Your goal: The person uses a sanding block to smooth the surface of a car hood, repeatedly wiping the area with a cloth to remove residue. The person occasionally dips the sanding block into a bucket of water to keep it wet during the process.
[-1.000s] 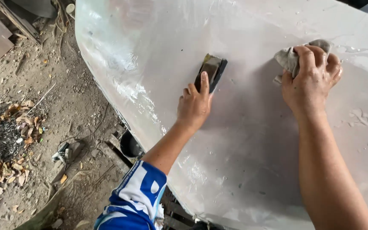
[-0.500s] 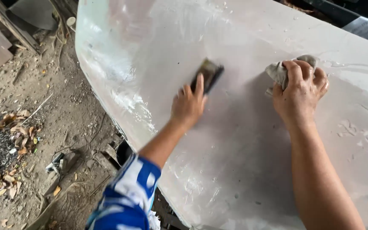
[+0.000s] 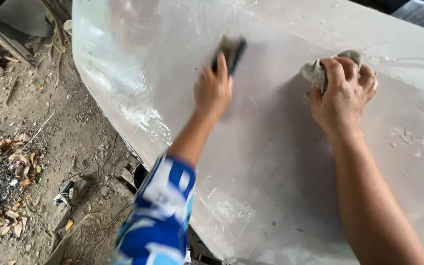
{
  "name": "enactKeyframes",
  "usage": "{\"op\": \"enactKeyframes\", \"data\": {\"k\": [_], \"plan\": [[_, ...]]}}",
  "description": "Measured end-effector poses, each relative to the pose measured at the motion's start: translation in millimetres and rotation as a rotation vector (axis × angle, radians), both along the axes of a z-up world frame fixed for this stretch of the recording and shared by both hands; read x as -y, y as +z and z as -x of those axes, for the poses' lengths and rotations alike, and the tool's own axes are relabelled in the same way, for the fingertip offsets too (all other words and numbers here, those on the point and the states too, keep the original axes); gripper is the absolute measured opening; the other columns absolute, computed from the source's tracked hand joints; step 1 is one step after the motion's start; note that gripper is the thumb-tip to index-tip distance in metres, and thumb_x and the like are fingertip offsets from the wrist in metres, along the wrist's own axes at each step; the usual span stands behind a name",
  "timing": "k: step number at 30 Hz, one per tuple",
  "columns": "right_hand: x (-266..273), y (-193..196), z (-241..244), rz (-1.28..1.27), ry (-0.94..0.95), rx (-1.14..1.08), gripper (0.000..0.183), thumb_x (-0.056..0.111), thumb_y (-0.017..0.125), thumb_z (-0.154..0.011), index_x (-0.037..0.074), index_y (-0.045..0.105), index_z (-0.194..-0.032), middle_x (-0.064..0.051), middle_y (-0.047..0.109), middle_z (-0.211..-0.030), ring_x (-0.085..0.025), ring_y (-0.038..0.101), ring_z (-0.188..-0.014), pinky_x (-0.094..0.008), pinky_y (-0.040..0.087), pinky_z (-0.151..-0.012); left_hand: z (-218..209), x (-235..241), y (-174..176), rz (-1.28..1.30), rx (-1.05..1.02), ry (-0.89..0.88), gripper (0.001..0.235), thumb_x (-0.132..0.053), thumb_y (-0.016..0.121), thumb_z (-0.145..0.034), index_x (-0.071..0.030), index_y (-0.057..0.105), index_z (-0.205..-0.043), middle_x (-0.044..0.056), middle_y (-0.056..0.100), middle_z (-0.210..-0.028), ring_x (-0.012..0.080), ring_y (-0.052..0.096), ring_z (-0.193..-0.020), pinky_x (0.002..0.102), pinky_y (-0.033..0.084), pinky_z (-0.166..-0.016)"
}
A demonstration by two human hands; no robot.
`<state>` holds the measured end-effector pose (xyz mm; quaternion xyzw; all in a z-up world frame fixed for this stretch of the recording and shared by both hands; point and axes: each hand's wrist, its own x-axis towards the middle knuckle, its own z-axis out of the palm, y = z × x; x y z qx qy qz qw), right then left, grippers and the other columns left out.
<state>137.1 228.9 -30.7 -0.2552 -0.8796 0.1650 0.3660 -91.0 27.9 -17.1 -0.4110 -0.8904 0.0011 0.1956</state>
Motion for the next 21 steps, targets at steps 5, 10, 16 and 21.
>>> {"op": "enactKeyframes", "data": {"k": [5, 10, 16, 21], "plan": [[4.3, 10.4, -4.0, 0.019, 0.023, 0.013, 0.051, 0.009, 0.078, -0.090, 0.016, 0.062, -0.138, -0.007, 0.055, -0.145, -0.044, 0.036, -0.141, -0.063, 0.023, -0.118, 19.9, -23.2, -0.6, -0.141, -0.024, 0.028, 0.078, -0.037, 0.068, -0.098, -0.005, 0.029, -0.158, 0.024, 0.059, -0.106, 0.0383, 0.064, -0.091, 0.050, 0.056, -0.079], [1.4, 4.1, -0.4, 0.019, 0.007, 0.012, 0.050, 0.009, 0.078, -0.090, 0.016, 0.063, -0.138, -0.007, 0.055, -0.147, -0.044, 0.036, -0.141, -0.063, 0.023, -0.117, -67.6, 48.5, 10.8, 0.047, 0.096, 0.001, 0.082, -0.039, 0.069, -0.094, -0.009, 0.028, -0.158, 0.029, 0.057, -0.107, 0.0400, 0.064, -0.086, 0.050, 0.056, -0.071], [1.3, 1.0, -0.5, -0.006, -0.001, 0.029, 0.045, 0.009, 0.078, -0.092, 0.015, 0.061, -0.133, -0.007, 0.054, -0.146, -0.045, 0.035, -0.142, -0.063, 0.023, -0.119, 43.7, -25.3, 0.7, -0.107, -0.028, -0.046, 0.077, -0.042, 0.068, -0.098, -0.012, 0.032, -0.159, 0.022, 0.059, -0.109, 0.0381, 0.064, -0.090, 0.049, 0.056, -0.074], [6.2, 7.8, -2.7, 0.034, 0.030, 0.010, 0.051, 0.009, 0.078, -0.089, 0.014, 0.059, -0.136, -0.008, 0.054, -0.145, -0.045, 0.036, -0.144, -0.063, 0.023, -0.119, -40.0, 32.6, 2.0, -0.030, -0.028, -0.170, 0.085, -0.043, 0.071, -0.092, -0.016, 0.028, -0.160, 0.022, 0.058, -0.113, 0.0385, 0.064, -0.090, 0.050, 0.055, -0.076]]}}
